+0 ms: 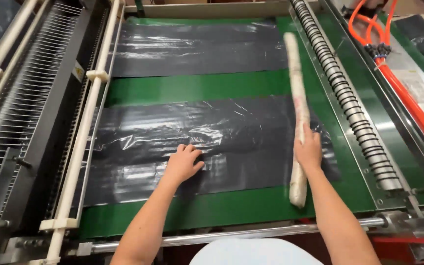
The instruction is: Using a long stick to flatten and guide plastic bags on a conveyor belt to ensure they stay flat and aligned during production.
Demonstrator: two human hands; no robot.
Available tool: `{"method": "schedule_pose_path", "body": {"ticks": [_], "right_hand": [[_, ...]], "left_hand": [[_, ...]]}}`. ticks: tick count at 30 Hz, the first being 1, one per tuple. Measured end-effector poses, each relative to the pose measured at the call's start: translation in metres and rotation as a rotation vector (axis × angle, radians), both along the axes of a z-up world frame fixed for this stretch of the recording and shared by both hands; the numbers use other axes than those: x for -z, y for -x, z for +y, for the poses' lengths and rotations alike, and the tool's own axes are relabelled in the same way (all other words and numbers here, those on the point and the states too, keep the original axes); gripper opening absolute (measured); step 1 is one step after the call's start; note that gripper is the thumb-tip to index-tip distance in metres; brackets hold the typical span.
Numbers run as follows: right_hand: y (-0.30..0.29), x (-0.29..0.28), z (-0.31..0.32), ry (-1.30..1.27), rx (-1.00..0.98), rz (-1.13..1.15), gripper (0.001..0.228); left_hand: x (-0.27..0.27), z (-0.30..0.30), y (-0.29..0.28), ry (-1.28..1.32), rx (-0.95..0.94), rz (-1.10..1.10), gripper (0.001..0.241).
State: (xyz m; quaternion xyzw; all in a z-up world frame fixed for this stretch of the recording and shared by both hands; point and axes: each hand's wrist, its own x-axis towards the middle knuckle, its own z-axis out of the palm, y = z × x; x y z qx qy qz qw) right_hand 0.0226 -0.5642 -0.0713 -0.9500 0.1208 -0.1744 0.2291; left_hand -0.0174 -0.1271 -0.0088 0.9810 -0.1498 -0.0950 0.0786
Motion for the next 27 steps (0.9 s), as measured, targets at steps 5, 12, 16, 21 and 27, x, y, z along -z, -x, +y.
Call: {"method": "schedule_pose_path", "body": {"ticks": [5,12,16,21,27], "right_hand": [[0.018,-0.041,0.030,0.089,-0.051,-0.114,0.065],[0.011,-0.027,0.041,0.170,-0.115,0.003,0.064],[0.001,0.000,0.033,0.220,-0.114,0.217,0.064],[0.003,-0.017,0.034,0.143,-0.164,0.086,0.065],[0.022,-0.075,0.113,-0.234,-0.273,-0.203,0.067]], "left_hand": [[0.006,-0.004,0.001,-0.027,0.036,0.035,0.038],[0.020,-0.001,-0.006,0.003,0.041,0.035,0.036],[0.012,0.001,-0.005,0.039,0.046,0.046,0.034],[0.007,0.017,-0.011,0.053,0.030,-0.002,0.030],[-0.015,0.061,-0.016,0.306,-0.134,-0.652,0.015]]}}
